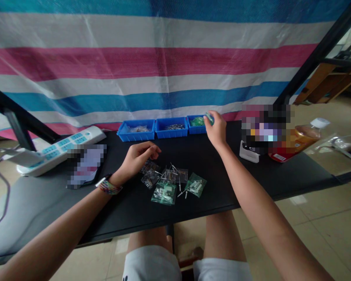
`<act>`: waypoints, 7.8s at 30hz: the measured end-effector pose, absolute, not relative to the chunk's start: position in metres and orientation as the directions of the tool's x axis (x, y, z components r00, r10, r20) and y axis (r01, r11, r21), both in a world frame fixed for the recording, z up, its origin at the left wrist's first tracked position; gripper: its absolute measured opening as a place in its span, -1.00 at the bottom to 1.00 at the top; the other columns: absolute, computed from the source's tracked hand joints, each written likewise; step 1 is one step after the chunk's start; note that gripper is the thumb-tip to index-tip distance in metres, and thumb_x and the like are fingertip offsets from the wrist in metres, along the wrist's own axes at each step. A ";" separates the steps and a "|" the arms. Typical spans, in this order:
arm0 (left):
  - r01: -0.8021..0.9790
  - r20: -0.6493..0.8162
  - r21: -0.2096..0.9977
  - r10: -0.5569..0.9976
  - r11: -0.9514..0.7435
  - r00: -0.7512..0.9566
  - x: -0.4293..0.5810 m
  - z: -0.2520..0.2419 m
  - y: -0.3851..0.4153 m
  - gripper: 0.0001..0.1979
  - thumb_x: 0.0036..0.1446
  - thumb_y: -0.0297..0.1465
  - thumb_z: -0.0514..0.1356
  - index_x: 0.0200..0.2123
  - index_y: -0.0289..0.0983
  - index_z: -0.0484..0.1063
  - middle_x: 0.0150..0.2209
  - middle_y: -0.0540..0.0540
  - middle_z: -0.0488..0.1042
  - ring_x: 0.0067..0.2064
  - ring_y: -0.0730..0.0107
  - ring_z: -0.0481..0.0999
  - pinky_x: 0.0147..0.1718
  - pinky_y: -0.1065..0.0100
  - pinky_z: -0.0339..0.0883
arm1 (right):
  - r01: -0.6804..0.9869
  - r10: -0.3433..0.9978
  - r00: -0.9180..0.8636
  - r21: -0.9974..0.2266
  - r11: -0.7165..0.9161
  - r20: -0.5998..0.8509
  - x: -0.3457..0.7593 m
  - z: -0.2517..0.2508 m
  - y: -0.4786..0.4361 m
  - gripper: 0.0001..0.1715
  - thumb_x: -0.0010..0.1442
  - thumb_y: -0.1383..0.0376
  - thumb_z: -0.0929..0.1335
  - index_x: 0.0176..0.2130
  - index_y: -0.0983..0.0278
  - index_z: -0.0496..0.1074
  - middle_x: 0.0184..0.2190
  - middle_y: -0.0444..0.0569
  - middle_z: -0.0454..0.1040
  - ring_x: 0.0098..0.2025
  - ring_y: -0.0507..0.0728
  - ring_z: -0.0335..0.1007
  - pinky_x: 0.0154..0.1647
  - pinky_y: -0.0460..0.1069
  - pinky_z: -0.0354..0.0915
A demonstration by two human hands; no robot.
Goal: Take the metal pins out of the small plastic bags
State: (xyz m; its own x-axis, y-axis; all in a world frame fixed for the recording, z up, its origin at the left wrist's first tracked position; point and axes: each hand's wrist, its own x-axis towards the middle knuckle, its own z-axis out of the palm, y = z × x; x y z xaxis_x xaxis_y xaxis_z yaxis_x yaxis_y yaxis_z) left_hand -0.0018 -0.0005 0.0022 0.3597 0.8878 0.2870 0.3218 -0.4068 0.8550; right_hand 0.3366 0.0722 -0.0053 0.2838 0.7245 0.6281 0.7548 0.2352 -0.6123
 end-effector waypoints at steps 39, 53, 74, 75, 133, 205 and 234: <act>0.373 0.297 0.768 0.806 -0.521 0.512 -0.003 0.006 -0.006 -0.61 0.39 -0.11 0.21 -0.33 -0.29 0.60 -0.36 -0.13 0.66 -0.35 0.30 0.63 -0.34 0.40 0.43 | 0.460 0.794 -0.607 -0.800 0.386 0.034 0.245 0.003 -0.002 -0.68 0.06 0.65 0.46 -0.26 0.33 0.67 -0.36 -0.08 0.65 -0.33 0.03 0.51 -0.26 -0.10 0.34; 0.388 0.295 0.753 0.800 -0.532 0.523 -0.002 0.005 -0.005 -0.63 0.40 -0.16 0.20 -0.32 -0.29 0.62 -0.37 -0.11 0.65 -0.35 0.32 0.62 -0.35 0.41 0.40 | 0.535 0.807 -0.565 -0.669 0.515 0.170 0.243 -0.004 -0.001 -0.66 0.01 0.67 0.45 -0.28 0.35 0.69 -0.34 -0.05 0.62 -0.32 0.05 0.47 -0.23 -0.08 0.31; 0.319 0.301 0.824 0.839 -0.468 0.452 -0.002 0.000 -0.005 -0.64 0.35 -0.06 0.32 -0.16 -0.27 0.57 -0.36 -0.06 0.59 -0.35 0.33 0.57 -0.35 0.39 0.40 | -0.056 0.915 -0.299 -0.962 0.267 0.271 0.237 -0.003 0.006 -0.69 0.04 0.15 0.60 -0.31 0.27 0.55 -0.36 -0.08 0.62 -0.27 0.10 0.57 -0.10 0.04 0.47; 0.321 0.314 0.819 0.839 -0.476 0.444 -0.002 0.001 -0.005 -0.64 0.35 -0.06 0.32 -0.17 -0.26 0.57 -0.35 -0.06 0.59 -0.35 0.33 0.56 -0.35 0.40 0.40 | -0.064 0.919 -0.290 -0.964 0.258 0.266 0.236 -0.004 0.006 -0.67 0.03 0.13 0.61 -0.31 0.26 0.55 -0.38 -0.09 0.61 -0.28 0.10 0.56 -0.10 0.04 0.47; 0.294 0.317 0.860 0.888 -0.418 0.333 -0.001 0.004 -0.005 -0.60 0.34 -0.06 0.23 -0.37 -0.26 0.53 -0.46 -0.07 0.54 -0.39 0.31 0.55 -0.37 0.35 0.39 | 0.374 0.868 0.011 -0.807 0.457 0.496 0.268 -0.008 0.041 -0.78 0.26 0.18 0.45 -0.26 0.28 0.63 -0.20 0.02 0.62 -0.46 0.02 0.36 -0.35 -0.02 0.34; 0.334 0.361 0.818 0.870 -0.468 0.335 0.003 0.008 -0.009 -0.56 0.33 0.00 0.29 -0.39 -0.25 0.49 -0.44 -0.05 0.52 -0.41 0.38 0.47 -0.38 0.38 0.38 | -0.095 0.937 -0.211 -0.960 0.263 0.278 0.226 -0.005 -0.009 -0.71 0.08 0.16 0.52 -0.31 0.22 0.42 -0.48 -0.20 0.43 -0.52 0.00 0.39 -0.54 -0.11 0.30; 0.279 0.298 0.868 0.881 -0.410 0.368 -0.001 -0.001 -0.003 -0.57 0.40 -0.01 0.21 -0.24 -0.27 0.55 -0.38 -0.09 0.55 -0.36 0.30 0.54 -0.33 0.32 0.42 | 0.631 0.742 -0.656 -0.640 0.440 -0.137 0.276 0.018 0.001 -0.86 0.07 0.32 0.61 -0.41 0.23 0.62 -0.47 -0.13 0.57 -0.42 0.08 0.44 -0.40 -0.04 0.21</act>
